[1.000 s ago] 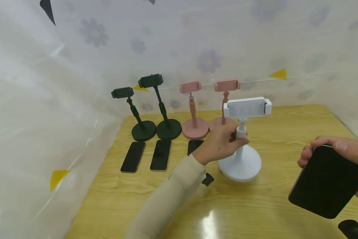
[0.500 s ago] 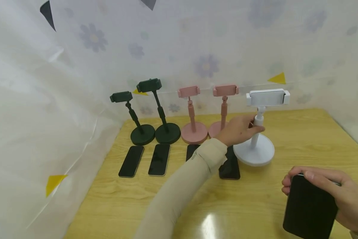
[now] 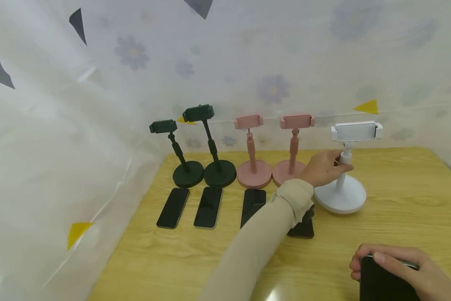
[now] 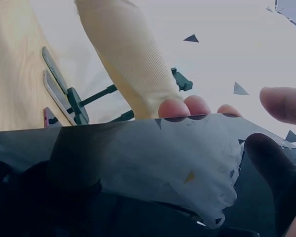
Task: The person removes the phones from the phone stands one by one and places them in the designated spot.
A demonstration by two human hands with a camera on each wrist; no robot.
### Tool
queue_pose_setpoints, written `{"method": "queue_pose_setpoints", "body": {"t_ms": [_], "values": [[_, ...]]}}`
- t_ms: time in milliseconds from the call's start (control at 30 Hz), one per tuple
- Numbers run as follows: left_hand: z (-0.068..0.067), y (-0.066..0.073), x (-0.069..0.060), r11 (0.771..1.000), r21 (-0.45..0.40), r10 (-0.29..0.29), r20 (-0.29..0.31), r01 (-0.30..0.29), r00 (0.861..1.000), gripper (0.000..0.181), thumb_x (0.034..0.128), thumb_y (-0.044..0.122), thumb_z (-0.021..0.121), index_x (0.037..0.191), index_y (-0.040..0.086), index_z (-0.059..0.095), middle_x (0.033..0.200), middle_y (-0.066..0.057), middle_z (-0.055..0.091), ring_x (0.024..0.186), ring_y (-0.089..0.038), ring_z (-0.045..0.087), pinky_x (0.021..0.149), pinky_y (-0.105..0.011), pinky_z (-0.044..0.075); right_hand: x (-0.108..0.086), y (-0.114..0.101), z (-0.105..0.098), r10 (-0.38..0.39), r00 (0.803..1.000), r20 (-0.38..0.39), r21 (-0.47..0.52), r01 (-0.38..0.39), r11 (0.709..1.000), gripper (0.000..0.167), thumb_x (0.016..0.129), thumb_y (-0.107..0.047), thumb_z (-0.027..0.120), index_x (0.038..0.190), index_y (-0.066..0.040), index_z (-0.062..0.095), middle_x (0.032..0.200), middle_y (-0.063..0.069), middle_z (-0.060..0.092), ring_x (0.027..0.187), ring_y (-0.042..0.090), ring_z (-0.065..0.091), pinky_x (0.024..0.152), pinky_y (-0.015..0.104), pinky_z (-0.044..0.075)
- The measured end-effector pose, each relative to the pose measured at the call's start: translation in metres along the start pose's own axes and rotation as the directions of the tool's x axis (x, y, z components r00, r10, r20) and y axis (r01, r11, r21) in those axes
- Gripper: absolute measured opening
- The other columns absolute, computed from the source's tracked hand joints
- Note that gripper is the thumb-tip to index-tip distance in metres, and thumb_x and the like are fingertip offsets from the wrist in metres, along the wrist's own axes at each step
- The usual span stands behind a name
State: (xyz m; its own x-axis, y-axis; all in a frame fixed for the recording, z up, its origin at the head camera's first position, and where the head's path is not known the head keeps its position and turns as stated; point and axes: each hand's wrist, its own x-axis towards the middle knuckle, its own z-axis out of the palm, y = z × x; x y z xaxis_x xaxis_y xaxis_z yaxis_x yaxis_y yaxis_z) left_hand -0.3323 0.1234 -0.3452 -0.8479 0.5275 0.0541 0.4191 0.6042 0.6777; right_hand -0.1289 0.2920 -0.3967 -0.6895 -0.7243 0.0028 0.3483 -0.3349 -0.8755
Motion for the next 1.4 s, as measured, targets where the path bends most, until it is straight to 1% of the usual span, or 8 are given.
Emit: {"method": "queue_pose_setpoints", "body": {"t_ms": [200, 467, 600, 700, 933, 1100, 1267, 1400], "values": [[0.002, -0.016, 0.011, 1.000, 0.005, 0.024, -0.017, -0.024, 1.000, 0.025, 0.0980, 0.035, 0.063, 0.119, 0.021, 0.063, 0.111, 0.010, 0.069, 0.097, 0.003, 0.062, 0.076, -0.009, 0.047, 0.002, 0.007, 0.008, -0.034, 0.999, 0.017, 0.064, 0.032, 0.997, 0.050, 0.106, 0.002, 0.008, 0.138, 0.008, 0.046, 0.132, 0.017, 0.062, 0.122, 0.034, 0.061, 0.103, 0.045, 0.050], [0.006, -0.023, 0.036, 0.997, -0.016, 0.071, -0.080, -0.073, 0.994, 0.024, 0.0978, 0.032, 0.064, 0.115, 0.014, 0.065, 0.110, 0.002, 0.072, 0.095, -0.002, 0.065, 0.075, -0.009, 0.048, -0.002, 0.006, 0.006, -0.013, 0.997, -0.077, -0.135, 0.002, 0.991, 0.044, 0.107, 0.002, 0.016, 0.135, 0.008, 0.049, 0.125, 0.016, 0.066, 0.113, 0.030, 0.065, 0.097, 0.040, 0.054], [0.010, -0.021, 0.048, 0.998, -0.031, 0.055, -0.128, -0.059, 0.990, 0.022, 0.0973, 0.030, 0.064, 0.112, 0.014, 0.065, 0.109, 0.001, 0.073, 0.095, -0.004, 0.067, 0.075, -0.011, 0.050, -0.006, 0.002, 0.005, -0.048, 0.985, -0.167, -0.414, -0.026, 0.910, 0.040, 0.106, 0.004, 0.022, 0.132, 0.007, 0.053, 0.118, 0.017, 0.068, 0.103, 0.028, 0.068, 0.090, 0.032, 0.056], [0.013, -0.021, 0.055, 0.998, -0.032, 0.048, -0.149, -0.053, 0.988, 0.026, 0.0972, 0.031, 0.064, 0.116, 0.013, 0.065, 0.110, 0.000, 0.073, 0.095, -0.005, 0.067, 0.075, -0.012, 0.051, -0.009, 0.000, 0.005, -0.067, 0.976, -0.206, -0.516, -0.050, 0.855, 0.038, 0.106, 0.004, 0.026, 0.131, 0.006, 0.054, 0.116, 0.017, 0.069, 0.100, 0.026, 0.068, 0.087, 0.029, 0.055], [0.022, -0.024, 0.062, 0.996, 0.023, 0.091, -0.132, -0.088, 0.987, 0.032, 0.0984, 0.033, 0.062, 0.125, 0.015, 0.063, 0.114, 0.001, 0.072, 0.098, -0.005, 0.066, 0.078, -0.013, 0.051, -0.014, 0.007, 0.001, -0.092, 0.986, -0.141, -0.355, 0.037, 0.934, 0.044, 0.103, 0.011, 0.027, 0.141, 0.003, 0.048, 0.126, 0.013, 0.067, 0.111, 0.027, 0.068, 0.092, 0.034, 0.056], [0.024, -0.028, 0.061, 0.997, -0.047, 0.059, -0.131, -0.066, 0.990, 0.036, 0.0975, 0.034, 0.064, 0.128, 0.014, 0.061, 0.119, 0.001, 0.070, 0.100, -0.007, 0.066, 0.079, -0.014, 0.052, -0.011, 0.007, -0.006, -0.023, 0.994, -0.107, -0.191, 0.002, 0.982, 0.049, 0.102, 0.010, 0.026, 0.142, -0.008, 0.048, 0.131, 0.009, 0.065, 0.117, 0.025, 0.066, 0.097, 0.034, 0.054], [0.014, -0.033, 0.042, 0.991, -0.131, -0.007, -0.131, -0.010, 0.991, 0.043, 0.0989, 0.033, 0.061, 0.136, 0.013, 0.054, 0.131, -0.002, 0.064, 0.104, -0.011, 0.067, 0.081, -0.018, 0.054, -0.002, 0.005, -0.010, 0.007, 0.992, -0.129, -0.130, -0.024, 0.991, 0.045, 0.100, 0.011, 0.026, 0.130, -0.009, 0.052, 0.128, 0.009, 0.067, 0.118, 0.024, 0.066, 0.097, 0.035, 0.055], [-0.001, -0.039, 0.014, 0.990, -0.123, 0.051, -0.128, -0.066, 0.991, 0.043, 0.1011, 0.031, 0.057, 0.140, 0.013, 0.050, 0.132, -0.005, 0.063, 0.106, -0.013, 0.067, 0.084, -0.020, 0.055, 0.008, 0.001, -0.014, -0.023, 0.989, -0.144, -0.185, -0.004, 0.983, 0.041, 0.100, 0.011, 0.028, 0.125, -0.010, 0.054, 0.125, 0.007, 0.069, 0.116, 0.023, 0.068, 0.095, 0.033, 0.055]]}}
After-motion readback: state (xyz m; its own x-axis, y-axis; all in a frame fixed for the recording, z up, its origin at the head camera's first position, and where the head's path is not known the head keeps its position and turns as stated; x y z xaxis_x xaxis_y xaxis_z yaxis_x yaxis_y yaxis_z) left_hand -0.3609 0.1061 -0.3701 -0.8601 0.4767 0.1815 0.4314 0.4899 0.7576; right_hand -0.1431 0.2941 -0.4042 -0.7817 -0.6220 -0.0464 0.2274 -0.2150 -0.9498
